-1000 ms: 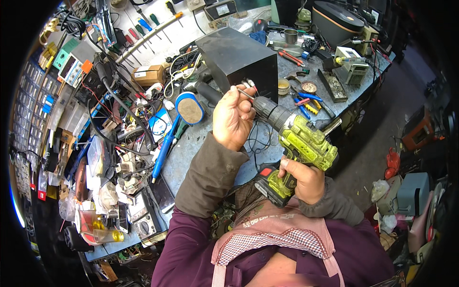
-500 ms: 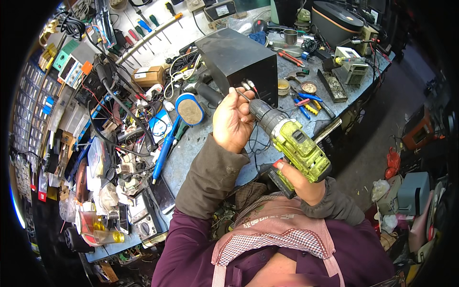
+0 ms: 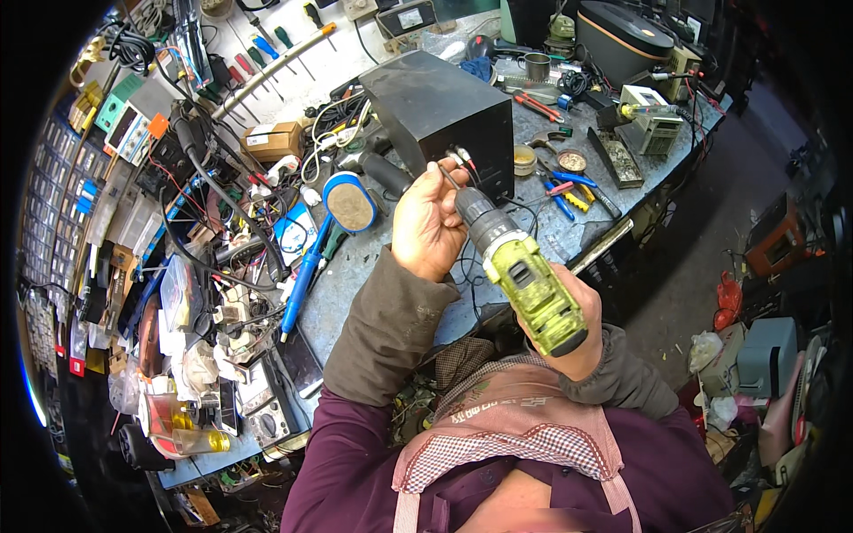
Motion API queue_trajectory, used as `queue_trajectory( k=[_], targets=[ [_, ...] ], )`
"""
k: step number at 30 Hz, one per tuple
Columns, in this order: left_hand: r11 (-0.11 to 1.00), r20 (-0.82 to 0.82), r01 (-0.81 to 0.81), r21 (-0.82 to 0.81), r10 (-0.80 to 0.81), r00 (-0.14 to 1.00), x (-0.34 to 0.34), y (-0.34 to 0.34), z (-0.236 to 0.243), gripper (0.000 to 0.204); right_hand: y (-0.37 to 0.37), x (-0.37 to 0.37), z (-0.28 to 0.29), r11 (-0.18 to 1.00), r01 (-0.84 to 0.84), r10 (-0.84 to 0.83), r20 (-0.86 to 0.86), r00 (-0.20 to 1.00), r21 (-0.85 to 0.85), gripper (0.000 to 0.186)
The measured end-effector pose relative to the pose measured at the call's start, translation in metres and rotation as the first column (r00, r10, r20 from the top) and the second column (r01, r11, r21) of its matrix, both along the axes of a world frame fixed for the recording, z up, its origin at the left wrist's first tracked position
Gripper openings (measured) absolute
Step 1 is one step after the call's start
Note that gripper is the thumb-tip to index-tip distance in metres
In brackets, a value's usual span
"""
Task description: The person connects audio cables to a black electronic device, then uses a cordless drill to drive screws into the device's casing. They handle a plastic container of small parts and various tools on a cluttered workbench.
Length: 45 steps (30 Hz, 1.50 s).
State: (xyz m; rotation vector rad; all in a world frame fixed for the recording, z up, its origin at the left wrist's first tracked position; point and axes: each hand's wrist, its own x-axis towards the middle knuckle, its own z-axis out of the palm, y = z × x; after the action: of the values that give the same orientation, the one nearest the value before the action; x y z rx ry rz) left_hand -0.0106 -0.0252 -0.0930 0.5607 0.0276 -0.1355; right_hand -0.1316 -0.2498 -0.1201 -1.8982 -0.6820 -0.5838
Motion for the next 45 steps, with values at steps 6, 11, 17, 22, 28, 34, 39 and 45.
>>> queue_trajectory(
  k=[6, 11, 17, 22, 28, 34, 39, 45],
  targets=[
    [1.000, 0.014, 0.002, 0.013, -0.002, 1.000, -0.003, 0.002, 0.008, 0.029, 0.000, 0.007, -0.002, 0.999, 0.017, -0.015, 0.055, 0.998, -0.036, 0.055],
    [0.999, 0.002, 0.019, 0.026, -0.019, 1.000, -0.001, 0.006, 0.010, 0.029, 0.003, 0.008, 0.005, 0.999, -0.007, 0.009, 0.035, 0.999, -0.047, 0.033],
    [0.802, 0.153, -0.368, 0.470, 0.336, 0.929, -0.013, -0.002, 0.009, 0.025, 0.005, 0.012, 0.016, 1.000, -0.007, 0.007, -0.024, 1.000, -0.004, 0.033],
    [-0.009, 0.884, -0.898, 0.439, 0.182, 0.430, 0.011, 0.016, 0.018, 0.077, 0.006, 0.011, 0.018, 1.000, 0.030, -0.031, -0.067, 0.997, -0.006, 0.032],
    [0.083, 0.845, -0.841, 0.535, -0.051, 0.533, 0.020, 0.029, 0.011, 0.077, 0.005, 0.013, 0.024, 0.996, 0.033, -0.038, -0.058, 0.998, -0.087, 0.027],
    [0.155, 0.838, -0.828, 0.539, -0.002, 0.546, 0.022, 0.041, 0.013, 0.072, 0.006, 0.016, 0.023, 0.999, -0.040, 0.043, -0.097, 0.994, 0.034, 0.029],
    [0.253, 0.817, -0.914, 0.316, 0.417, 0.398, -0.023, 0.069, 0.078, 0.045, -0.021, -0.004, 0.003, 0.978, -0.109, 0.129, -0.103, 0.986, 0.177, 0.041],
    [-0.217, 0.502, -0.453, 0.865, 0.373, 0.780, -0.084, 0.157, 0.000, 0.023, -0.056, -0.031, -0.036, 0.965, -0.256, 0.236, -0.236, 0.943, -0.056, 0.029]
  ],
)
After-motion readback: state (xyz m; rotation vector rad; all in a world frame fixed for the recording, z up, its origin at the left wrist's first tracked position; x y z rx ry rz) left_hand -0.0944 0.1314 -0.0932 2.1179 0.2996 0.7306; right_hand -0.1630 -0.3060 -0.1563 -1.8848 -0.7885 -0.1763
